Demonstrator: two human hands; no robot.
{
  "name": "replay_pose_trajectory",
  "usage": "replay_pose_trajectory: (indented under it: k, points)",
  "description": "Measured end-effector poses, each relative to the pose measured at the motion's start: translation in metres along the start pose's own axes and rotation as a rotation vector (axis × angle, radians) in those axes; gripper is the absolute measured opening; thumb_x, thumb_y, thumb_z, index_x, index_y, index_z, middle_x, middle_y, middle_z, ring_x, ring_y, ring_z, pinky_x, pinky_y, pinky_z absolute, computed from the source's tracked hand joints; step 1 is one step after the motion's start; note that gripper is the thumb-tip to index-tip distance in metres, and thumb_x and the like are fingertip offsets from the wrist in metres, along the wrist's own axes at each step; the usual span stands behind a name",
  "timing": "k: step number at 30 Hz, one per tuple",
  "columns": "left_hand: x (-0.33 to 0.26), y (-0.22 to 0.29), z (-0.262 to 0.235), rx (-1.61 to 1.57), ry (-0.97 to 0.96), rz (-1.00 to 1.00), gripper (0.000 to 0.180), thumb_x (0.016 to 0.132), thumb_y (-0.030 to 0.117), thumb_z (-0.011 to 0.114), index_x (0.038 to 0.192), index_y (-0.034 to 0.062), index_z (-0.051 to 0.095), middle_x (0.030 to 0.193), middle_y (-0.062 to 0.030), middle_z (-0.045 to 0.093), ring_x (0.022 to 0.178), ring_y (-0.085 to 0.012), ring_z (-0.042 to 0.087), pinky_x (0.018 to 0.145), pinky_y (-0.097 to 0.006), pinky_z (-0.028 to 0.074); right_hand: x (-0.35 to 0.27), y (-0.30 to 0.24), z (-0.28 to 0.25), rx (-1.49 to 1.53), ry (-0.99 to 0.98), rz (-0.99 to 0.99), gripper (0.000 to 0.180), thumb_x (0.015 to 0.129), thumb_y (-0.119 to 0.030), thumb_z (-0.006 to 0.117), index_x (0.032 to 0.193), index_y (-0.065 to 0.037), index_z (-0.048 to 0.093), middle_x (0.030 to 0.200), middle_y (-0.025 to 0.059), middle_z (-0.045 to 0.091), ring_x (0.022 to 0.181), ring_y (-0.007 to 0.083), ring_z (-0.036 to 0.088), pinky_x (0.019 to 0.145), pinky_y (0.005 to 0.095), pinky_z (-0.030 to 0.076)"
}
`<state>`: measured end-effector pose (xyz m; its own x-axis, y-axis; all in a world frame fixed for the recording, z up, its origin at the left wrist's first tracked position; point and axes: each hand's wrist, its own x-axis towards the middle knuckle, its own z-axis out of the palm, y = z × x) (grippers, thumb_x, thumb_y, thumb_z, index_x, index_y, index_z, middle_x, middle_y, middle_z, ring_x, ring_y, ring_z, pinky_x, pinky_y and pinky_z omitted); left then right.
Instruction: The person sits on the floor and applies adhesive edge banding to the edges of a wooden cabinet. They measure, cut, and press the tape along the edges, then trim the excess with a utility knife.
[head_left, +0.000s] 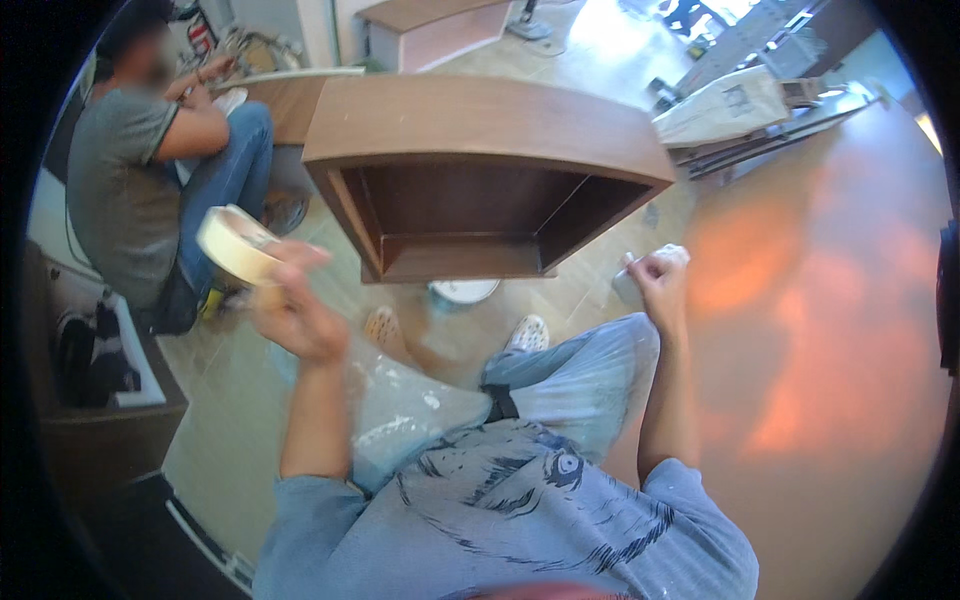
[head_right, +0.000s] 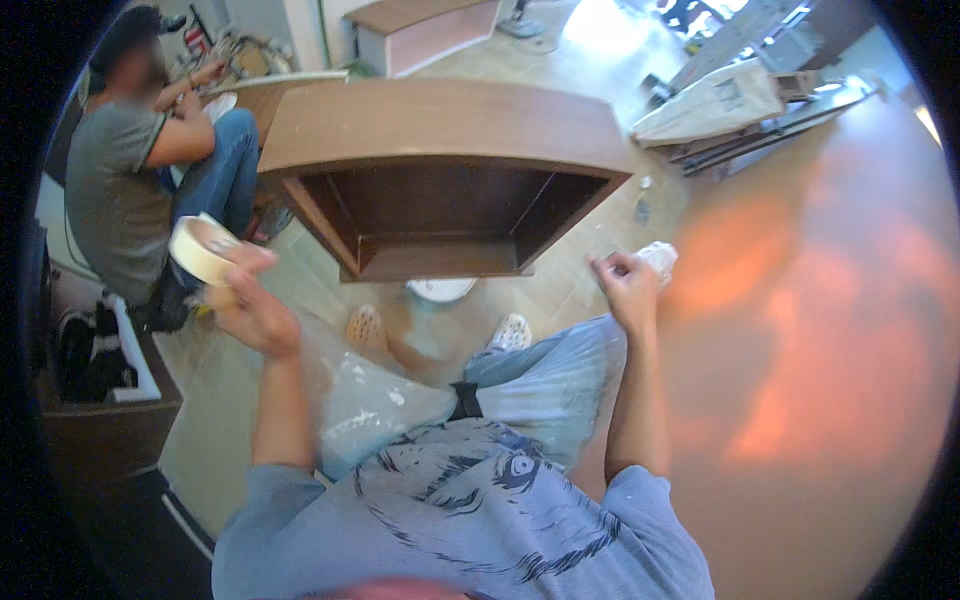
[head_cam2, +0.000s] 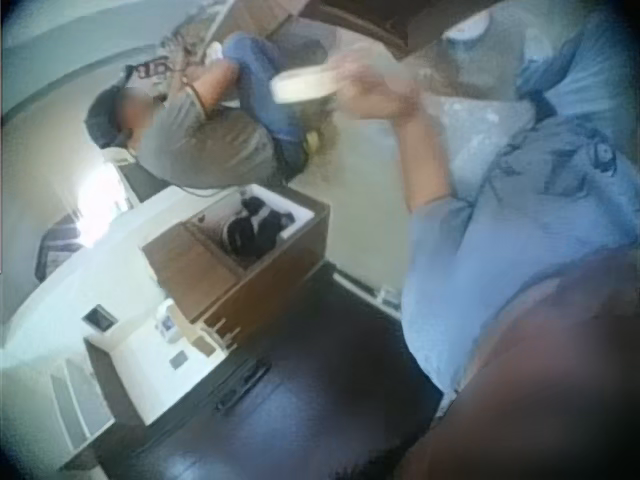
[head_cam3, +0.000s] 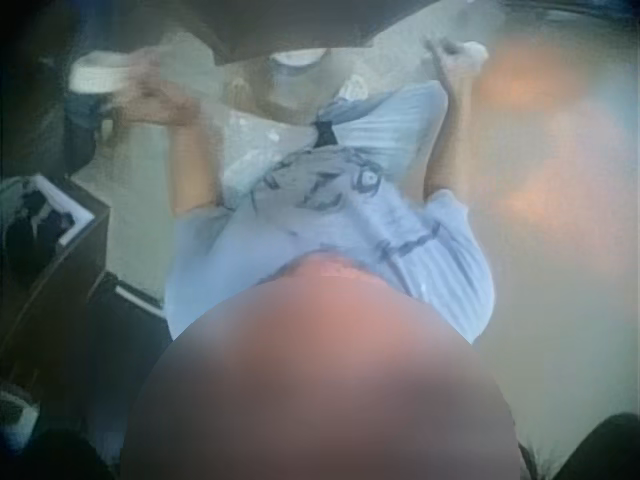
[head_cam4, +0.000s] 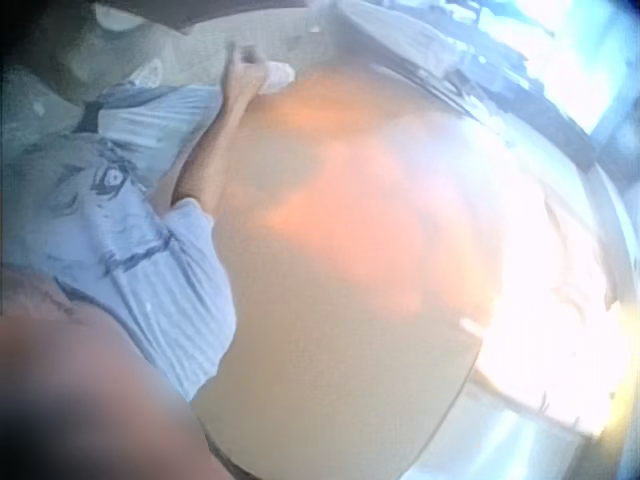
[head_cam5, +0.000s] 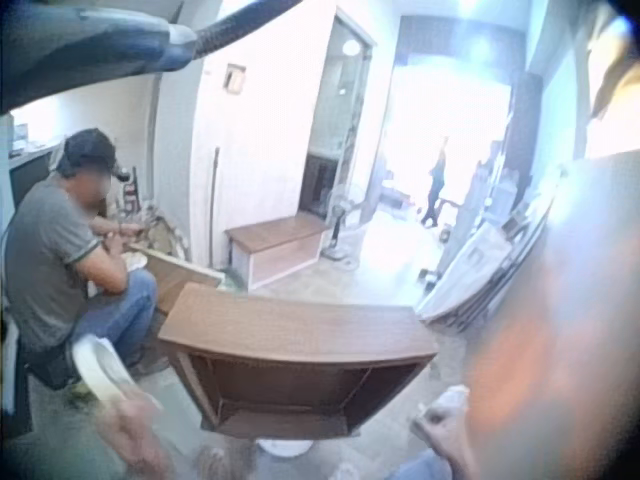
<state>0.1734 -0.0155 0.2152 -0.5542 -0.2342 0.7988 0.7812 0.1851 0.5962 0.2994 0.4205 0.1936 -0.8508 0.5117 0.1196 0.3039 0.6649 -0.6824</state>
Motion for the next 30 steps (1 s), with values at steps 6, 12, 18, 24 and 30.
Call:
replay_pose_trajectory:
  k: [6, 12, 18, 24, 30]
  points:
    - [-0.129, 0.064, 0.030, -0.077, -0.916, -0.583, 0.027, 0.099, 0.024, 0.066, 0.087, 0.0006, 0.072, 0.083, -0.0169, 0.067, 0.078, -0.0338, 0.066, 0.071, -0.042, 0.050, -0.089, -0.065, 0.080, 0.720, -0.626, -0.051, 0.033, 0.088, -0.018, 0.079, 0.117, -0.004, 0.074, 0.092, 0.0029, 0.063, 0.097, 0.0127, 0.057, 0.085, 0.0293, 0.049]
    - [-0.145, 0.067, 0.040, -0.143, -1.064, -0.670, 0.030, 0.098, 0.029, 0.067, 0.093, 0.0000, 0.072, 0.079, -0.0185, 0.062, 0.078, -0.0359, 0.063, 0.070, -0.045, 0.046, -0.101, -0.080, 0.100, 0.787, -0.695, -0.036, 0.017, 0.101, -0.014, 0.066, 0.110, 0.001, 0.066, 0.094, 0.0038, 0.069, 0.087, 0.0129, 0.063, 0.083, 0.0283, 0.051]
    - [-0.144, 0.060, 0.026, -0.134, -1.139, -0.813, 0.038, 0.088, -0.008, 0.050, 0.118, 0.0043, 0.070, 0.120, -0.0182, 0.061, 0.110, -0.0328, 0.061, 0.098, -0.039, 0.048, -0.069, -0.075, 0.073, 1.186, -0.445, 0.274, 0.019, 0.104, -0.016, 0.058, 0.116, -0.002, 0.063, 0.083, 0.0041, 0.064, 0.074, 0.0126, 0.060, 0.071, 0.0279, 0.050]
    - [-0.138, 0.049, 0.040, 0.118, -1.353, -0.288, 0.030, 0.089, -0.001, 0.055, 0.111, 0.0063, 0.074, 0.113, -0.0189, 0.060, 0.116, -0.0376, 0.058, 0.100, -0.045, 0.047, -0.025, -0.078, 0.081, 0.733, -0.936, 0.239, 0.039, 0.097, -0.027, 0.070, 0.127, -0.004, 0.062, 0.078, -0.0040, 0.051, 0.061, 0.0055, 0.041, 0.058, 0.0219, 0.034]
    - [-0.131, 0.035, 0.063, 0.325, -1.612, -0.171, 0.038, 0.081, -0.002, 0.063, 0.117, 0.0066, 0.072, 0.139, -0.0198, 0.055, 0.125, -0.0377, 0.054, 0.103, -0.047, 0.046, 0.021, -0.079, 0.118, 0.369, -1.098, -0.226, 0.051, 0.084, -0.026, 0.081, 0.129, -0.007, 0.067, 0.103, 0.0047, 0.068, 0.100, 0.0155, 0.061, 0.092, 0.0290, 0.049]
